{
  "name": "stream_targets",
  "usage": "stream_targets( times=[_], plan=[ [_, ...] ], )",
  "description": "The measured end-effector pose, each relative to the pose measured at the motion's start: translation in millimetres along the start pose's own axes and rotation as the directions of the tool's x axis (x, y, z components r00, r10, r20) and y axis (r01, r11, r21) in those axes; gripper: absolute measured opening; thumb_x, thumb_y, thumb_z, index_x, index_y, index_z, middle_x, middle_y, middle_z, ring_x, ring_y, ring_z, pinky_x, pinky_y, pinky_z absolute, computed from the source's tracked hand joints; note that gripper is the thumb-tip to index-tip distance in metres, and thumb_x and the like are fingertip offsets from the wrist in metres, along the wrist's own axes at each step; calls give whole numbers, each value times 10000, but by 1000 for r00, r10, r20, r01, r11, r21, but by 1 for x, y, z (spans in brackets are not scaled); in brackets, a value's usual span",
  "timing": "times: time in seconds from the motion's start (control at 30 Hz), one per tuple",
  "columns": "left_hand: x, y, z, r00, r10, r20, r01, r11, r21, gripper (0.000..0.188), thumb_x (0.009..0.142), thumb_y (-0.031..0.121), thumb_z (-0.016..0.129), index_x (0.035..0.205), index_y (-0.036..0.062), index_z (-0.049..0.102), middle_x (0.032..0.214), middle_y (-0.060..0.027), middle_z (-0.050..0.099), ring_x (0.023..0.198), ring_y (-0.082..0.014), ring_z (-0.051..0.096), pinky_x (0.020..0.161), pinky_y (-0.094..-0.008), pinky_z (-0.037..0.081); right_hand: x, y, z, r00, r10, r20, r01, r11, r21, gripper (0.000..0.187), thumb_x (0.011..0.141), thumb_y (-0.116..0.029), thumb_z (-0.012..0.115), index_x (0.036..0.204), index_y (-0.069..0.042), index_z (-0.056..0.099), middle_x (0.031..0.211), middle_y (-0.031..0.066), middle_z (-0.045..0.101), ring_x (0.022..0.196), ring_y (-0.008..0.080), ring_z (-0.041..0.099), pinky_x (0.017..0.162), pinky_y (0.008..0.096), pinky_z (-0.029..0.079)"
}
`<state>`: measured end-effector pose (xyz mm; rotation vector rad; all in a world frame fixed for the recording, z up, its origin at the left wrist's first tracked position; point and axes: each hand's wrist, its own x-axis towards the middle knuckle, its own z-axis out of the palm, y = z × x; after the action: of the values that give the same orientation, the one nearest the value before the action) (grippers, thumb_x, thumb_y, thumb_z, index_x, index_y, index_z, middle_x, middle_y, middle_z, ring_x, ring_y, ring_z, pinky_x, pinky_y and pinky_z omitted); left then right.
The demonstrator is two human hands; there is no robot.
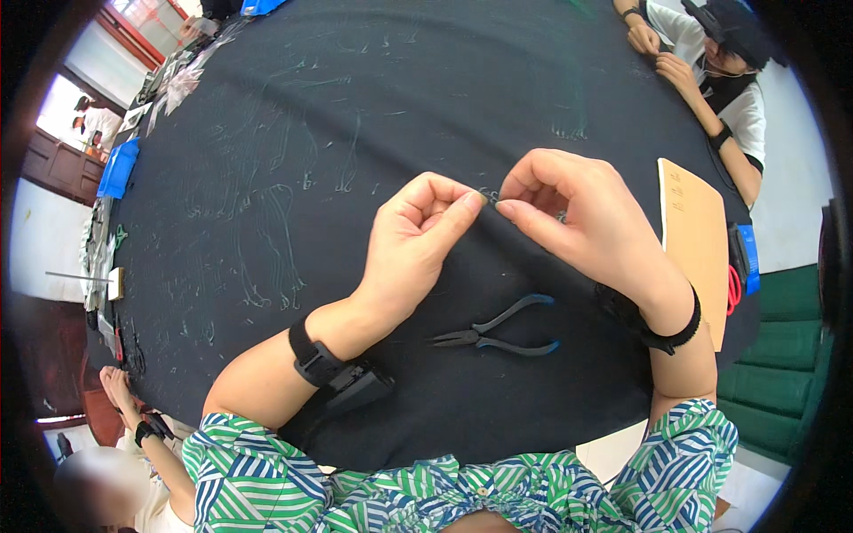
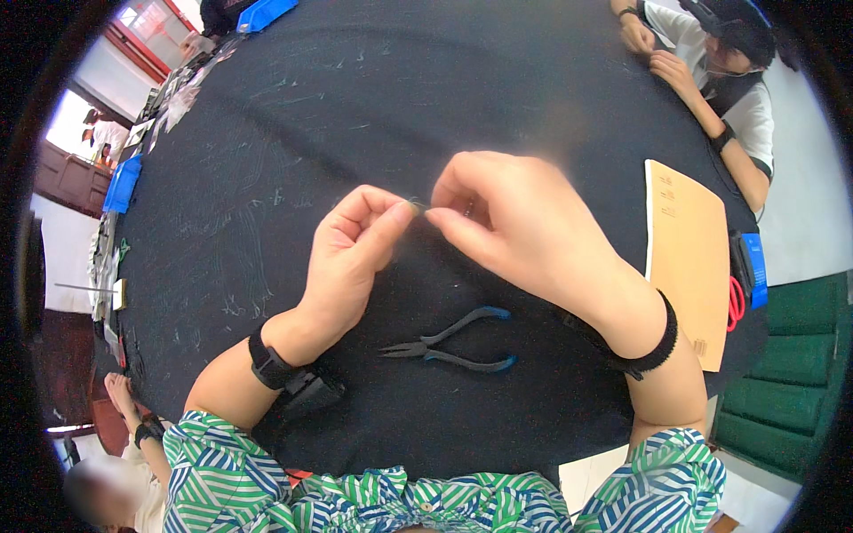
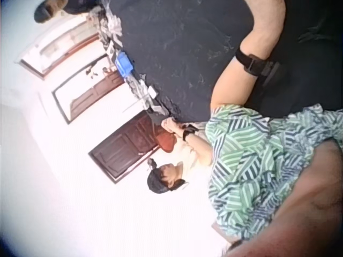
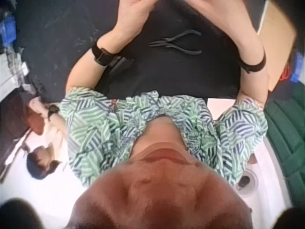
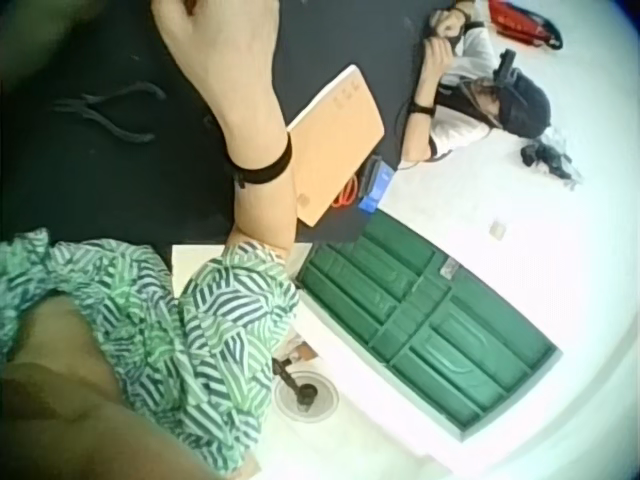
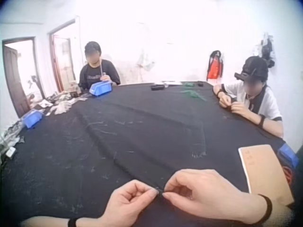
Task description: Assembling small fishing tackle components like beads and wire at a workshop table.
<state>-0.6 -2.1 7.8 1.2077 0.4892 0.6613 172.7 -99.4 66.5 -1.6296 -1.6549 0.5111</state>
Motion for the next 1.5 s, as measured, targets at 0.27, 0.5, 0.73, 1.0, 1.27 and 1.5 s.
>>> stream_targets(
  times=[0.27, 0.5, 0.73, 1.0, 1.27, 1.5],
  plan=[
    [-1, 1, 0, 999, -8, 45, 9, 1000, -11, 86, 970, 120, 634, 969, 34, 629, 760, 90, 557, 657, 36, 407, 586, -150, 319, 0, 0, 4, 999, -31, -43, 29, 998, -48, 101, 858, -63, 692, 859, 18, 631, 751, 56, 637, 640, 119, 625, 581, 242, 486],
    [-1, 2, 2, 999, 6, 46, -5, 1000, -27, 93, 969, 127, 639, 961, 35, 630, 750, 91, 552, 657, 35, 404, 589, -153, 317, 3, 0, -6, 990, -133, -57, 125, 984, -126, 101, 830, -60, 667, 881, -1, 605, 780, 118, 618, 678, 246, 644, 600, 317, 496],
    [1, -4, -1, 993, -36, 110, 30, 998, 51, 108, 965, 137, 649, 948, 32, 630, 697, 118, 497, 620, 34, 357, 554, -165, 286, 4, 0, -8, 948, -315, 36, 317, 940, -124, 93, 804, -18, 655, 853, -23, 576, 901, 117, 595, 780, 296, 628, 635, 362, 496],
    [-6, 9, 4, 986, -100, 137, 89, 992, 84, 110, 966, 141, 645, 959, 33, 631, 705, 115, 502, 619, 35, 354, 548, -162, 274, 4, 6, -8, 931, -359, 68, 365, 919, -149, 122, 776, -29, 645, 829, -26, 535, 844, 124, 557, 818, 327, 581, 671, 398, 478],
    [-6, 10, 1, 984, -121, 130, 119, 993, 25, 137, 980, 180, 624, 986, 44, 639, 705, 106, 511, 589, 33, 362, 518, -161, 271, 2, 8, -11, 951, -302, 62, 307, 947, -95, 88, 798, -19, 615, 834, -25, 535, 815, 136, 565, 747, 340, 587, 633, 398, 471],
    [-6, 13, 3, 983, -141, 118, 136, 990, 49, 138, 982, 175, 619, 982, 40, 646, 707, 108, 508, 595, 35, 356, 524, -163, 266, 3, 4, -12, 970, -244, 16, 245, 969, -38, 90, 810, -44, 629, 847, -33, 547, 819, 131, 583, 735, 335, 616, 617, 395, 482]
  ],
)
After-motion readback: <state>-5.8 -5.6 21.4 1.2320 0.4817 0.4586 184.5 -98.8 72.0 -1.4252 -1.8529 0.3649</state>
